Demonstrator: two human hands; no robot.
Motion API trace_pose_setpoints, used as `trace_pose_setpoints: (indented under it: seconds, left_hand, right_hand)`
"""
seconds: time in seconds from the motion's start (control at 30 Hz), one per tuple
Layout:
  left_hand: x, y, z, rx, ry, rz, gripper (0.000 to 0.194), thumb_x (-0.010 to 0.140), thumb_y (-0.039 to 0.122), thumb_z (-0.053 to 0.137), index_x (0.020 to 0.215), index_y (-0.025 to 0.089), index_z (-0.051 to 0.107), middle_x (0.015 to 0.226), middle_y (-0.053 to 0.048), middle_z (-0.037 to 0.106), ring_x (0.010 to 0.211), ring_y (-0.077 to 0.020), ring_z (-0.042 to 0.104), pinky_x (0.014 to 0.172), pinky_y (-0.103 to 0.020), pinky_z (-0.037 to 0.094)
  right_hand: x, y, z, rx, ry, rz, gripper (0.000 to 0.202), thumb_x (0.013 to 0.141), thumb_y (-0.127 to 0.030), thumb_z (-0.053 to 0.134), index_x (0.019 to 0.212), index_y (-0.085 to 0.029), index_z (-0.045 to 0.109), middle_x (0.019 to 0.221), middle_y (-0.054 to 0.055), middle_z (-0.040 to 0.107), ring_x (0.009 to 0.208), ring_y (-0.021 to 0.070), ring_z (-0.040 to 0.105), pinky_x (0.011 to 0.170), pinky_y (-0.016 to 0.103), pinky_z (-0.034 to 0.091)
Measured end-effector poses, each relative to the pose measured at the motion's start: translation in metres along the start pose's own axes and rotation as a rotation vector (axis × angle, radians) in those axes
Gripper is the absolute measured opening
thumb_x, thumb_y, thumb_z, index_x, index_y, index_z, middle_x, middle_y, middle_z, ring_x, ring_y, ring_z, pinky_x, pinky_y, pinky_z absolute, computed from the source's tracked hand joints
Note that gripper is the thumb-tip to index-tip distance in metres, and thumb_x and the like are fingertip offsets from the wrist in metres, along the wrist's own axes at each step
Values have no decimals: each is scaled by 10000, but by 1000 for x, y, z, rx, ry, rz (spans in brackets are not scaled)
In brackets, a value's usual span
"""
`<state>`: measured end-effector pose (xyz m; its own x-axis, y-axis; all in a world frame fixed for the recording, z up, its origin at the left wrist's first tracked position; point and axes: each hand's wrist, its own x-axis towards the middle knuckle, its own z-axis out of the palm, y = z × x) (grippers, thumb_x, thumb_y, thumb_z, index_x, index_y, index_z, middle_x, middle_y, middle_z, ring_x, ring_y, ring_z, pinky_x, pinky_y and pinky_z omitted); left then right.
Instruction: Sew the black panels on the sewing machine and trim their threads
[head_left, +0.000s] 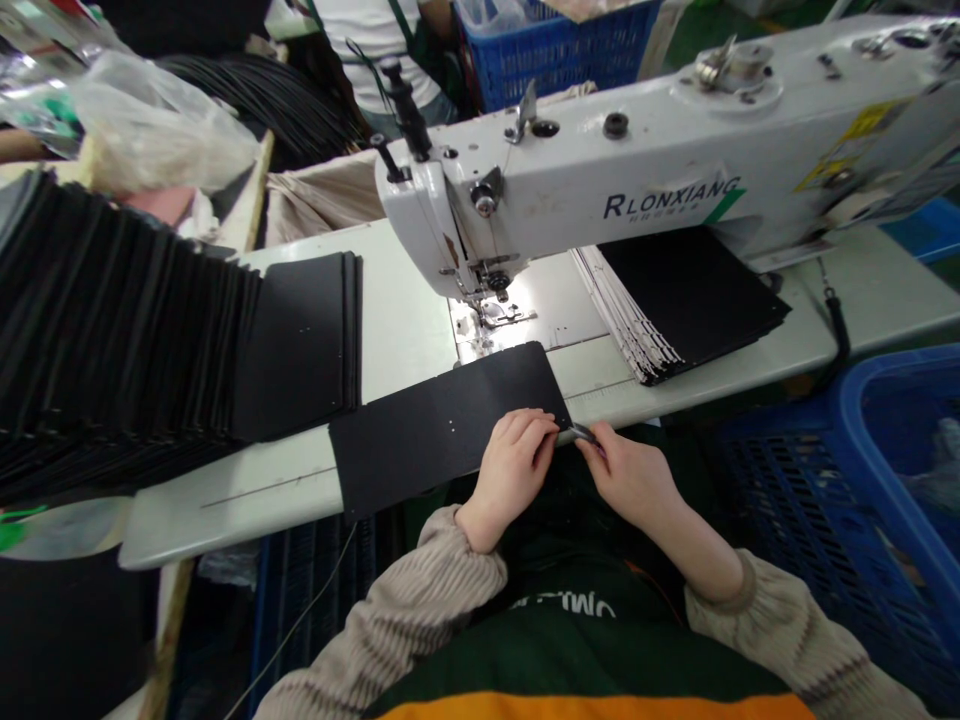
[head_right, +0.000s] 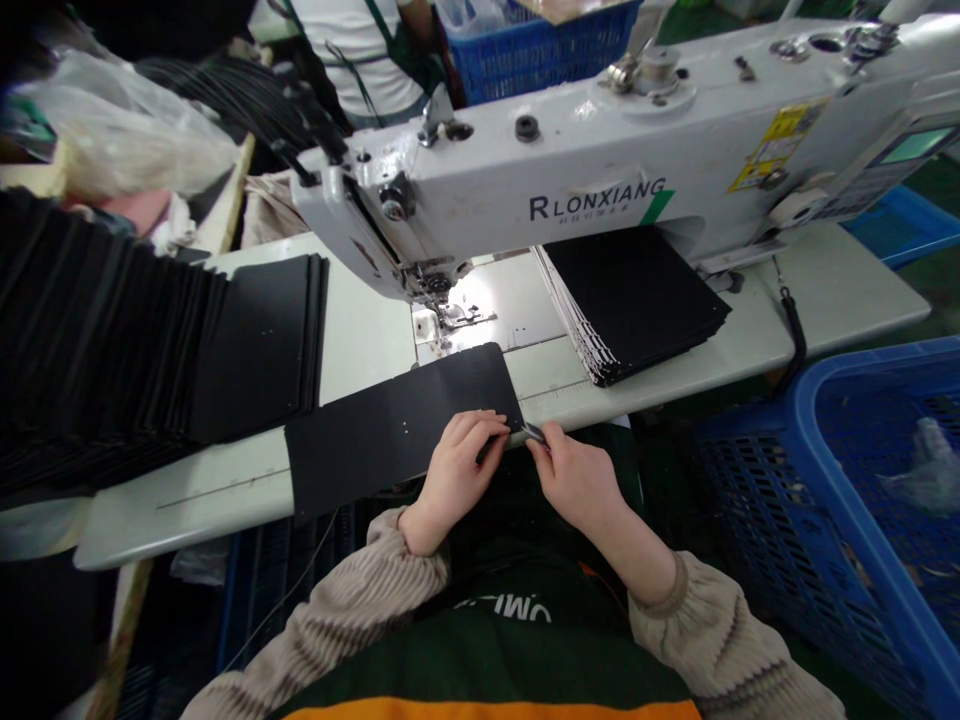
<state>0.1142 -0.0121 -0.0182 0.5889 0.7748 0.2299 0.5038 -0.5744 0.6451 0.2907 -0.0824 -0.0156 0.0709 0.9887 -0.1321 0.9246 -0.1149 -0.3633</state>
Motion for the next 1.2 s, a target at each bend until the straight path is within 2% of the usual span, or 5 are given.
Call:
trace_pose_setpoints:
  seconds: [0.2,0.37,0.8,1.2]
  left_hand:
    - [4,5,-1,35,-28,-33,120,948,183,542,1044,221,602,1091,-54,642,1078,-215,546,949,-400,452]
    - [11,8,2,159,-65,-43,79,944,248,564,992,214,618,988,-49,617,984,-229,524,873,-395,419]
    - [29,17,-1,333,-179,-62,80,933,225,546,877,201,598,893,-46,578,891,-234,515,792,-388,376]
    - [40,18,-8,313,-280,-81,100,919,211,549,837,191,604,894,-54,595,881,-233,534,787,-383,388]
  right_hand:
    - [-1,2,4,102,4,51,241,1007,-382,371,959,-201,523,681,-4,654,614,170,636,535,271,268]
    - [-4,4,2,40,-4,27,263,1007,-385,363,930,-204,537,702,5,666,598,163,626,520,276,226]
    - [-1,4,0,12,-30,-30,257,1010,-378,358,908,-198,511,730,4,676,597,152,628,509,283,176]
    - [2,1,-4,7,-45,-35,265,1010,-381,357,904,-201,520,688,4,666,582,152,624,510,283,171]
